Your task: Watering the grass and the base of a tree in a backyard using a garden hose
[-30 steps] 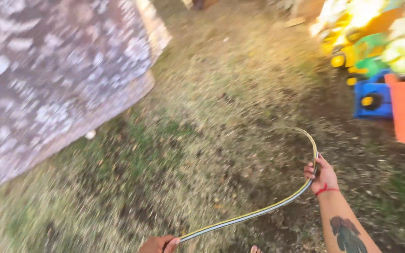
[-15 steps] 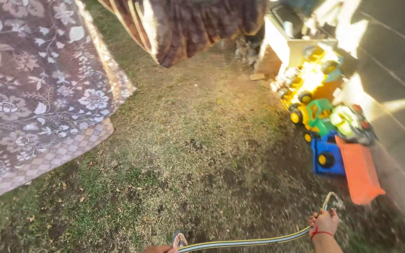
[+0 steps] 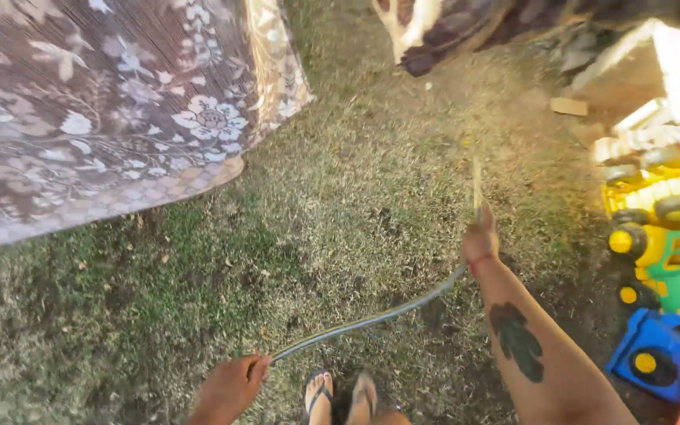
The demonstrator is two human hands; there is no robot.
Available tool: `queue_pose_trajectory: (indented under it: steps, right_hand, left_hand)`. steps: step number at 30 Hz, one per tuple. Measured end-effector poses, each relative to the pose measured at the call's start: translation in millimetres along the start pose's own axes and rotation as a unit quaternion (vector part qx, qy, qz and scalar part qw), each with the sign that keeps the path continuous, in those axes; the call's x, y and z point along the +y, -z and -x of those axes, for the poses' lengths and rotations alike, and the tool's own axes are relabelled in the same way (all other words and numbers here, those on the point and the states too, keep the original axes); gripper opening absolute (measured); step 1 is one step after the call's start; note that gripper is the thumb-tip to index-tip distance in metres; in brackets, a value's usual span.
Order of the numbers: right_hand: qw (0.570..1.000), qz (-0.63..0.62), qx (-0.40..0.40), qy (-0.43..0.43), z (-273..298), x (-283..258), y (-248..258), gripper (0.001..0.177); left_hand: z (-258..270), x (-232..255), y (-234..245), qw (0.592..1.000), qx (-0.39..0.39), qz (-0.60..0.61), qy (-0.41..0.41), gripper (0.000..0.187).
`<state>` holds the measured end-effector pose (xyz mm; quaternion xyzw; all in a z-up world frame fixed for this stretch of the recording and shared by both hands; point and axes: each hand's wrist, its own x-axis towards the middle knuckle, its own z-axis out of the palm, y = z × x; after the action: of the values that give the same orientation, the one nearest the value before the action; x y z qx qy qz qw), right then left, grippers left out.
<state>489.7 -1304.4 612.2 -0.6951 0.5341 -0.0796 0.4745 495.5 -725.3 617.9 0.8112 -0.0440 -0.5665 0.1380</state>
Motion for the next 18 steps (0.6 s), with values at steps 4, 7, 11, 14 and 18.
queue_pose_trajectory:
  steps: [4, 7, 11, 14, 18]
  right_hand:
    - [0.995, 0.048, -0.086, 0.023, -42.7, -69.4, -87.2, 0.076]
    - [0.984, 0.089, -0.126, 0.089, -87.0, -75.7, -136.2, 0.077]
    - [0.929, 0.16, -0.185, 0.278, -192.5, -108.2, -217.1, 0.107]
    - [0.928, 0.17, -0.212, 0.254, -203.2, -171.8, -257.2, 0.079]
    - [0.893, 0.323, -0.163, 0.268, -251.8, -226.6, -303.1, 0.075]
  left_hand:
    - [-52.7, -2.3, -16.9, 0.997, 0.056, 0.02, 0.056, 0.053]
    - [-65.7, 20.6, -21.5, 0.992, 0.094, 0.039, 0.081, 0.06]
    - [-125.1, 65.1, 10.7, 0.987, 0.102, 0.07, 0.102, 0.055]
    - [-155.1, 108.4, 35.1, 0.976, 0.097, 0.15, 0.125, 0.063]
    - [-193.1, 158.6, 71.7, 0.97, 0.051, 0.166, 0.172, 0.061]
